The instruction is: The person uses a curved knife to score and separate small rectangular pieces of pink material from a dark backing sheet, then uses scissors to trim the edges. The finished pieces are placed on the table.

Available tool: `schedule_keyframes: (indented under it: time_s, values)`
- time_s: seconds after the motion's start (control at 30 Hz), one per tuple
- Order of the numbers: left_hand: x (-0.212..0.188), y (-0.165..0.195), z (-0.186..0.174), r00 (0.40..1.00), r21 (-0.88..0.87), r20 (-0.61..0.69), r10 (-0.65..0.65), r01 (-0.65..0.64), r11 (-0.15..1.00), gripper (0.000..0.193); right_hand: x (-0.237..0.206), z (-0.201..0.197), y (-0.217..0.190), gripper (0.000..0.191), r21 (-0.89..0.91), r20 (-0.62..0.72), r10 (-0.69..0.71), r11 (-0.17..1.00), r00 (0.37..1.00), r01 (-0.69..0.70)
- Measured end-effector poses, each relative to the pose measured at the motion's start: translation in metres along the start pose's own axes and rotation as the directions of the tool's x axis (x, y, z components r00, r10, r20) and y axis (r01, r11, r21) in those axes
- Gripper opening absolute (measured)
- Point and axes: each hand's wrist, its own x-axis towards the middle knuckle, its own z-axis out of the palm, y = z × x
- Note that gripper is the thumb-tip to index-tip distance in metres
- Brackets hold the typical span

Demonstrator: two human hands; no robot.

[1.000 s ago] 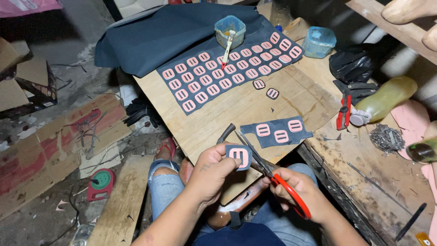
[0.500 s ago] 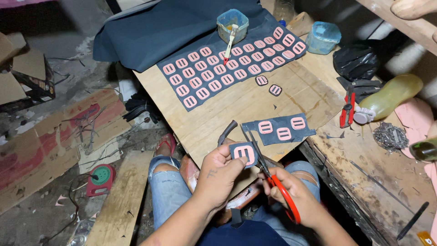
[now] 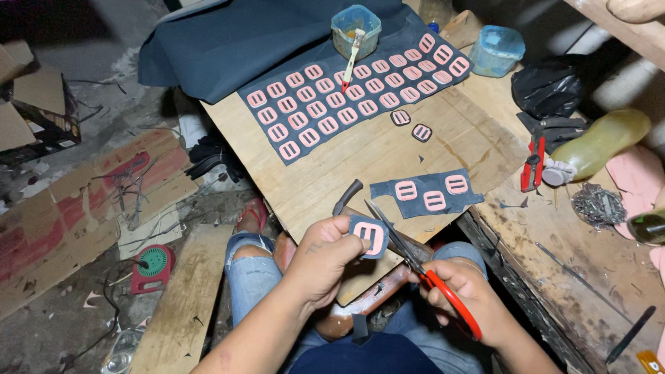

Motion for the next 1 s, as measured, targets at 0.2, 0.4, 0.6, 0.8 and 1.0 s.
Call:
schedule_keyframes:
  time_s: [0.2, 0.4, 0.6, 0.8, 1.0]
  values:
    - [0.001, 0.006, -0.005, 1.000, 0.102, 0.005, 0.010, -0.011, 0.995, 0.023, -0.006, -0.014, -0.005, 0.032, -0.060, -0.119, 0.188, 0.979, 0.975, -0.196]
    - [-0.001, -0.007, -0.009, 0.995, 0.122, -0.041, 0.095, -0.090, 0.988, 0.020, -0.003, 0.000, -0.003, 0.041, 0.005, -0.009, 0.001, 1.000, 1.000, -0.001]
    - [-0.003, -0.020, -0.004, 0.991, 0.052, -0.110, 0.073, -0.068, 0.996, 0.025, 0.007, 0.027, 0.001, 0.049, 0.047, 0.058, -0.066, 0.997, 0.996, 0.063]
    - [-0.007, -0.023, -0.001, 0.994, 0.027, -0.087, 0.070, -0.068, 0.997, 0.026, 0.014, 0.029, 0.004, 0.049, 0.106, 0.042, -0.083, 0.991, 0.996, 0.078]
    - [-0.007, -0.014, -0.005, 0.999, 0.013, -0.032, 0.014, -0.013, 1.000, 0.024, 0.008, 0.020, 0.001, 0.042, 0.075, 0.001, 0.020, 0.997, 1.000, -0.020]
